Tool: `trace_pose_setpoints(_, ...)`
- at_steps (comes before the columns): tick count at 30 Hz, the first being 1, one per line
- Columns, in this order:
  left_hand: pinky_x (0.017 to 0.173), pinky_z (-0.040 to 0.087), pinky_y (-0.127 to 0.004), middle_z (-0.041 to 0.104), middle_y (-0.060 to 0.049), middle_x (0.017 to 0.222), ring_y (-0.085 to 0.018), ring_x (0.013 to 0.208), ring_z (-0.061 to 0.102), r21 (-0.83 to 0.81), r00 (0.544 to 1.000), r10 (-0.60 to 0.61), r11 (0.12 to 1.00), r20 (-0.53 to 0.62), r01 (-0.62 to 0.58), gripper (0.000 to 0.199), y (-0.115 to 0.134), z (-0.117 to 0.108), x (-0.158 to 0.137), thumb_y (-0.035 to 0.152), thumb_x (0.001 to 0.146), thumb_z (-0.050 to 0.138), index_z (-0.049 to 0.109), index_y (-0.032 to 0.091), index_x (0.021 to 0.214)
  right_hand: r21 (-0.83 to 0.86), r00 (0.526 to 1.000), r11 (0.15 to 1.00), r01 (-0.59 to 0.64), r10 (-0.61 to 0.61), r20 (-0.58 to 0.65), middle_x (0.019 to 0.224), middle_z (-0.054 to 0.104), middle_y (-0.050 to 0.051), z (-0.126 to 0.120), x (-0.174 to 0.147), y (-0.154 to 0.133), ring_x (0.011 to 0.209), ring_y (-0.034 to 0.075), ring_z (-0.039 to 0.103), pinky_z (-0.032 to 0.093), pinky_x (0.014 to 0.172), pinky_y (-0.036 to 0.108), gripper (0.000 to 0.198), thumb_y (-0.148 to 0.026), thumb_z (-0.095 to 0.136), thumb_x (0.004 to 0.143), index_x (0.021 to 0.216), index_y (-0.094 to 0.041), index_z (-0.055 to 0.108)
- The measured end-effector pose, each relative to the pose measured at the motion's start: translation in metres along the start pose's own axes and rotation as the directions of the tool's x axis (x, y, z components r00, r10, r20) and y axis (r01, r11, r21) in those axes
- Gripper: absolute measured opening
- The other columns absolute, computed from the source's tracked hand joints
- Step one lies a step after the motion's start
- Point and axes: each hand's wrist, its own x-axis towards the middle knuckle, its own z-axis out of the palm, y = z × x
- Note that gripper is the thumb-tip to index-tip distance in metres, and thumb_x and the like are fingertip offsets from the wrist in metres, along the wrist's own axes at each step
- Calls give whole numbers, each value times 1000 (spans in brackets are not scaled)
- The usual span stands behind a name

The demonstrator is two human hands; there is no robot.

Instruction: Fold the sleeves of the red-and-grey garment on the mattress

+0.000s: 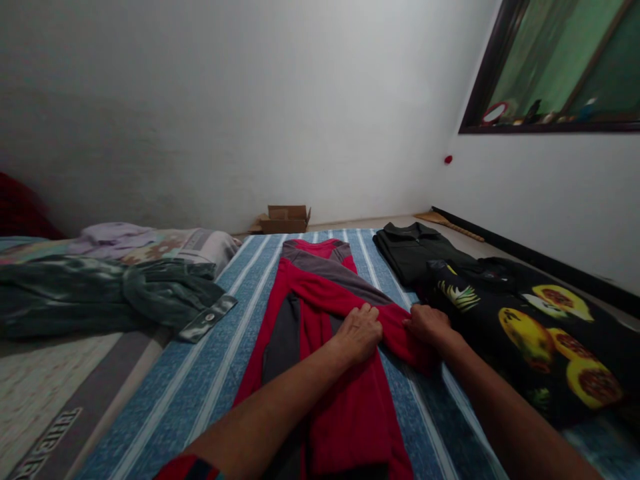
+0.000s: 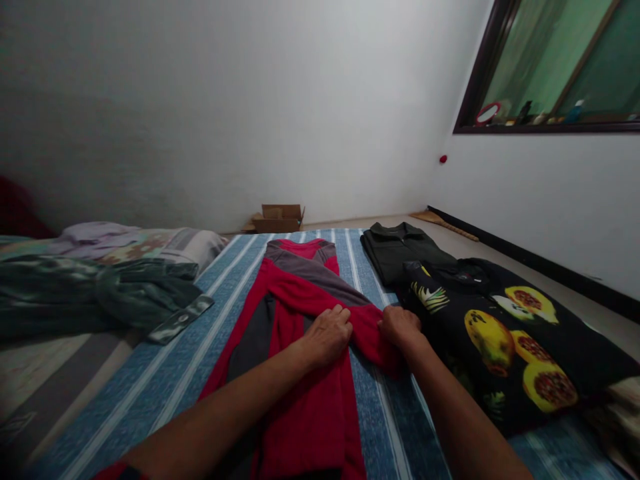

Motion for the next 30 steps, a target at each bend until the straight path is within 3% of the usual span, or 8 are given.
trace_pose_setpoints(11, 68, 42, -35, 57, -15, 97, -27, 94, 51, 3, 981, -68, 998, 183, 69, 19, 17, -14, 11, 13, 87, 47, 66, 13, 89, 20, 1000, 1000, -24, 24, 2, 113, 63, 21, -2, -3, 3, 103, 30, 62, 46, 75, 34, 32, -26, 46, 85, 106, -11, 64)
trace_pose_setpoints(20, 65, 45, -32, 59, -13, 95, -26, 93, 53, 27, 990, -8, 1000, 138, 5, 20, 2, -2, 20, 15, 88, 45, 65, 13, 89, 96, 999, 995, -32, 29, 36, 98, 68, 18, -4, 8, 8, 91, 27, 66, 44, 61, 27, 26, -23, 53, 75, 93, -12, 67)
trace_pose_setpoints(26, 67, 47, -32, 60, -9, 93, -23, 89, 54, -37, 995, 97, 995, 31, -95, 19, -29, -18, 9, 12, 84, 45, 60, 15, 94, 174, 997, 983, -59, 48, 68, 88, 70, 16, -4, 7, 10, 77, 24, 67, 41, 53, 24, 23, -24, 60, 66, 83, -11, 68)
trace_pose_setpoints(30, 69, 46, -31, 61, -8, 92, -22, 86, 54, -37, 986, 153, 988, 63, -151, 14, -31, -21, -2, 13, 84, 47, 60, 15, 88, 237, 994, 969, -74, 52, 95, 80, 70, 14, 4, 7, 11, 71, 21, 66, 38, 48, 21, 17, -19, 63, 61, 74, -10, 68)
